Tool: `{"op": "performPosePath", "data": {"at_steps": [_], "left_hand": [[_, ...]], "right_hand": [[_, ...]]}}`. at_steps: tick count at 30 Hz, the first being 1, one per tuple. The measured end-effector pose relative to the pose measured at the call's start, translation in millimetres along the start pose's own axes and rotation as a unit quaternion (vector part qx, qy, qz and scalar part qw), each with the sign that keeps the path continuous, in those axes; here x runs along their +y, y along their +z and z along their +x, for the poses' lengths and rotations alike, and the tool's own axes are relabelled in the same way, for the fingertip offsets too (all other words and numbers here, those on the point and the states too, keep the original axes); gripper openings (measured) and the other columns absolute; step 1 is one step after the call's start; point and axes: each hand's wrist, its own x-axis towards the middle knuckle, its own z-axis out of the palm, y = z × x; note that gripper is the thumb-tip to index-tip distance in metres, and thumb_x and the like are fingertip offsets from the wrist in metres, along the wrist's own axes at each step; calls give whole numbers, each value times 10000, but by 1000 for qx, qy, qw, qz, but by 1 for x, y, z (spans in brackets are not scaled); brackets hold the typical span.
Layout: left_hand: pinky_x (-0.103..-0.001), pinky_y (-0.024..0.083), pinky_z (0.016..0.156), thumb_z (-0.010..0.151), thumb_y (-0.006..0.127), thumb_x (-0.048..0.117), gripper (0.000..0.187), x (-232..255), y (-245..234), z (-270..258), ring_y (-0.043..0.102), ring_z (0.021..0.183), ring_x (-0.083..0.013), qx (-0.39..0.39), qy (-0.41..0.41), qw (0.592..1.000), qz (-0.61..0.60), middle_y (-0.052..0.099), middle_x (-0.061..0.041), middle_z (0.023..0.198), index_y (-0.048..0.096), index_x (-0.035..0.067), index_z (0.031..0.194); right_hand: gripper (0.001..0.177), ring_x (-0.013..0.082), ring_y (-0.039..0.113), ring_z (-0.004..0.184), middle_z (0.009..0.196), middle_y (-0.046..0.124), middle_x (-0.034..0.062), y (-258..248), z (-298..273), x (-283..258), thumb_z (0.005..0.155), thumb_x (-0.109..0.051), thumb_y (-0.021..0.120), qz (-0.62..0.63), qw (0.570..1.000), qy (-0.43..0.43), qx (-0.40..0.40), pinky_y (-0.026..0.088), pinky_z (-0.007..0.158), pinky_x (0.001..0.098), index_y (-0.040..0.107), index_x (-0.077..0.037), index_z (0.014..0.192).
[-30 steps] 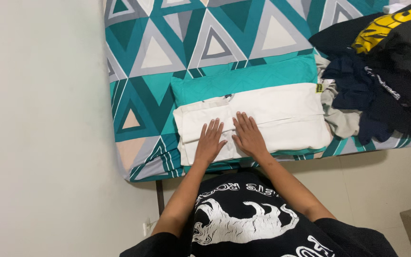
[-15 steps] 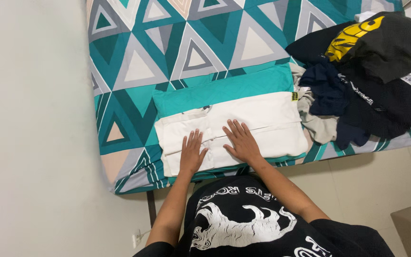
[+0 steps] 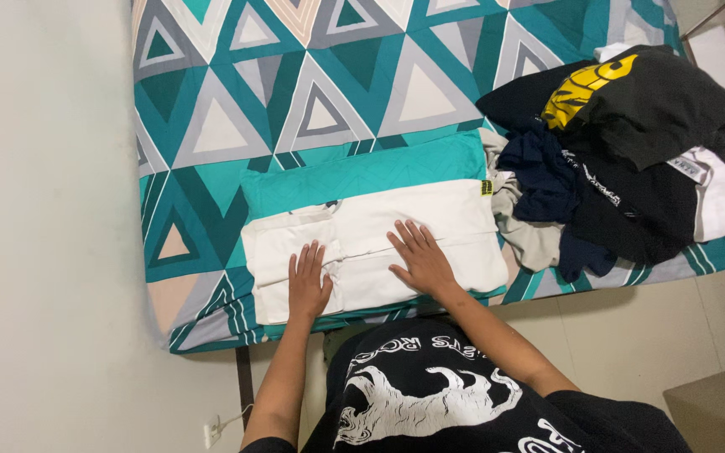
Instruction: The person folds white and patterned shirts on a bed, smoothing the fabric and aligning the sleeves by hand.
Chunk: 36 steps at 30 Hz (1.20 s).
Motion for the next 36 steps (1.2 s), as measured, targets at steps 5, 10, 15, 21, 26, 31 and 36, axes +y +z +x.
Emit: {"op": "performPosePath", "data": {"at_steps": [5,10,15,21,26,31,36], "left_hand": [[-527,152,1266,866,547,164,690,4,3,0,312,1527,-303,22,-4,1000,-3,370,-118,1632,404,86,1537],[-539,156,1256,852,553,161,699,5,3,2,315,1521,-315,26,-3,1000,4,375,-129,1628,407,82,1532],[-537,158,1259,856,552,156,686,3,4,2,318,1524,-316,29,-2,1000,-11,386,-129,1626,423,76,1525],[-535,140,1264,846,560,156,682,1,1,3,319,1525,-305,2,-16,1000,-26,388,-131,1625,435,63,1510],[-527,161,1244,855,575,159,617,11,-10,9,359,1486,-330,24,-32,996,-77,447,-141,1570,503,81,1462],[-520,259,1200,936,596,157,366,28,-16,35,476,1352,-325,70,-103,984,-129,568,-117,1393,652,132,1297],[-509,364,1097,857,704,83,301,61,-7,77,550,1203,-347,83,44,988,-122,620,-128,1198,693,98,1158]], "right_hand": [[758,311,155,1550,1685,189,119,0,-5,10,978,-560,481,11,1000,2,4,117,1255,472,294,-168,1599],[771,306,150,1563,1699,178,110,-2,-11,19,979,-590,454,15,1000,15,11,107,1269,470,280,-183,1610],[798,315,136,1558,1691,161,122,0,-15,34,973,-639,425,-5,999,41,-12,81,1253,492,277,-175,1605],[800,328,149,1556,1682,191,152,-9,-31,66,974,-612,448,20,993,117,-25,86,1249,505,289,-143,1602],[696,384,247,1537,1659,292,203,-12,-49,90,984,-396,568,92,979,173,56,166,1242,525,371,-78,1570],[471,406,405,1428,1542,462,220,2,-61,109,1025,-256,535,211,937,242,137,293,1189,485,541,-36,1441],[260,305,640,1174,1192,679,162,52,-54,172,1072,-213,577,280,858,377,206,493,1059,382,736,-45,1192]]}}
